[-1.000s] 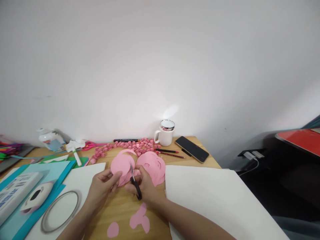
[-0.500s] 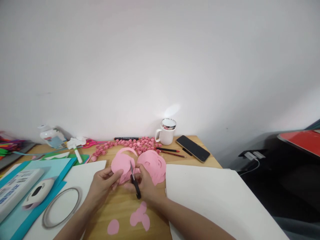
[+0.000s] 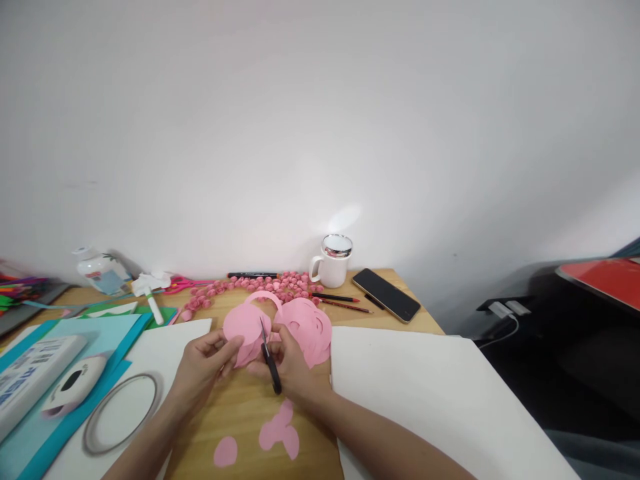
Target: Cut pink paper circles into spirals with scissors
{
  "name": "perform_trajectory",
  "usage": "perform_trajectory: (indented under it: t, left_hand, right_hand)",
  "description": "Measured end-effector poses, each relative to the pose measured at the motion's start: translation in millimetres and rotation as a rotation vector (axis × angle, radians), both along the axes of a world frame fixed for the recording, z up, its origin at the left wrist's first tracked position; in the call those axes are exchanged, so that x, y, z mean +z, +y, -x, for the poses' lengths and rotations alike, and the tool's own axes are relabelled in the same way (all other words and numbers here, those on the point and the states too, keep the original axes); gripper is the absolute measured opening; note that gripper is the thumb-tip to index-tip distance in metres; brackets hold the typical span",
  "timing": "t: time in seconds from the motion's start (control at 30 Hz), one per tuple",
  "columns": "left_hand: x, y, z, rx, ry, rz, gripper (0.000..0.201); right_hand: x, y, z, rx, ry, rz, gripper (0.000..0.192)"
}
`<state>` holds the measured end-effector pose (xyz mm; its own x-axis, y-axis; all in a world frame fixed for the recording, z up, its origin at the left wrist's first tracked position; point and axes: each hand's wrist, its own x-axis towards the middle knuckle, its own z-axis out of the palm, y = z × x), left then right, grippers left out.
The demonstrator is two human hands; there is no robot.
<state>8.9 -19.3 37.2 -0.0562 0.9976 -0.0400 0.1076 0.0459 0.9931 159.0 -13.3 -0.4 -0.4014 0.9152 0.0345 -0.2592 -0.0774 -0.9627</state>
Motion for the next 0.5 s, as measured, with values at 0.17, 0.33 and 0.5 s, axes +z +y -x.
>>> perform_trajectory:
  t: [0.17,0.33,0.5]
  left_hand:
    - [1.6,-0.3,-0.5,-0.003,0.005,0.003,0.035]
    - [2.3,-0.6,-0.2,-0.007,-0.024,0.006,0.033]
    - [0.6,-0.9,0.3,0.009,-0.046,0.004,0.033]
  right_hand:
    - [0.0,0.5,0.1,0.001,-0.003,0.019,0.05]
    - [1.6,-0.4,-0.2,-0.007,-0.049,0.01,0.047]
    - [-1.5,-0.8,0.0,-0.011,-0.092,0.009,0.043]
